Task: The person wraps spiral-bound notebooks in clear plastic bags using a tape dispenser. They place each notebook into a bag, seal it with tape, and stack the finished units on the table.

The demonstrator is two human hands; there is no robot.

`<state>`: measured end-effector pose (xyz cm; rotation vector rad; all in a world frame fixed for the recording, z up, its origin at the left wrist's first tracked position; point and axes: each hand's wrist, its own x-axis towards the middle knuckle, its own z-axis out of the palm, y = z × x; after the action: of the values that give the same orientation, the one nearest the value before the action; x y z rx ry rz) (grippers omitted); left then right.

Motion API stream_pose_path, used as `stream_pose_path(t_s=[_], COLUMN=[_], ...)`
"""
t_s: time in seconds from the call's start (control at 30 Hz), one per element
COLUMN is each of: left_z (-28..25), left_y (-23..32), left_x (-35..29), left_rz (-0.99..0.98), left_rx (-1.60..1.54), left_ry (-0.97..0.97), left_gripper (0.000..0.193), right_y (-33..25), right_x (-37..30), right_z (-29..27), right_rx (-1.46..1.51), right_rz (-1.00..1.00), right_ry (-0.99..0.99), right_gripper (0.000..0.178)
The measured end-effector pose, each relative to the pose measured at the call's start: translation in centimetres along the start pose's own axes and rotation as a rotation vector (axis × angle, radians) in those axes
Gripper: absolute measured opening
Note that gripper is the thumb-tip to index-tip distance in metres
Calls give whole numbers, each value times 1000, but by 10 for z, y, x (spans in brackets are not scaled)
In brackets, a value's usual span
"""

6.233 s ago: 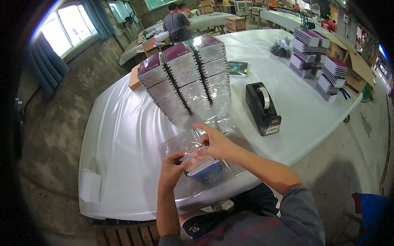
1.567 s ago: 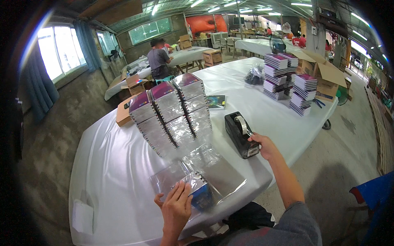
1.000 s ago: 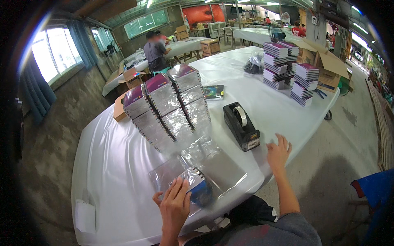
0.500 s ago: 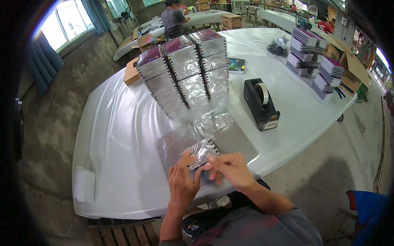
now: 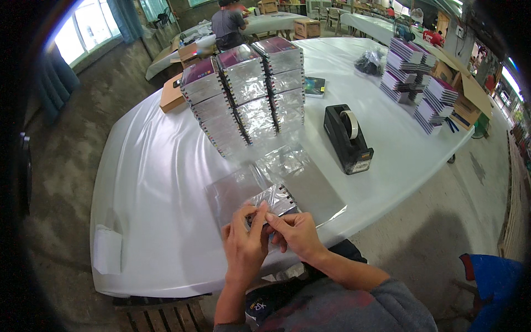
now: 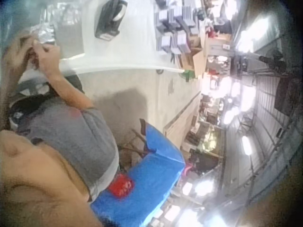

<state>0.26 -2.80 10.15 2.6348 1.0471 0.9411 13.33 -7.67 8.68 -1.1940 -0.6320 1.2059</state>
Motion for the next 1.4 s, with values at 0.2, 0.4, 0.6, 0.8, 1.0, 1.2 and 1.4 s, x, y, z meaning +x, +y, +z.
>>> stream_pose_path(t_s=[0.2, 0.4, 0.6, 0.8, 1.0, 1.2, 1.4], left_z=[-18, -2, 4, 25, 53, 79, 91], left_y=[-10, -6, 17, 60, 47, -2, -41], left_x=[13, 31, 29, 39, 51, 75, 71], left_rz=[103, -79, 372, 949, 461, -220, -408], left_rx=[-20, -155, 79, 183, -210, 117, 32], left_ry=[-125, -99, -2, -6, -87, -464, -642], left_gripper=[64, 73, 76, 82, 99, 109, 101], right_y=[20, 23, 21, -27, -75, -194, -235], right_x=[6, 24, 21, -7, 13, 99, 246], right_z=[-17, -47, -132, -122, -155, -207, -248], right_rx=[-199, -440, 119, 637, 531, 247, 90], right_rz=[-86, 21, 356, 100, -253, -520, 42], right_ry=[104, -84, -224, -308, -184, -61, 24], right_gripper=[32, 32, 26, 68, 79, 67, 29])
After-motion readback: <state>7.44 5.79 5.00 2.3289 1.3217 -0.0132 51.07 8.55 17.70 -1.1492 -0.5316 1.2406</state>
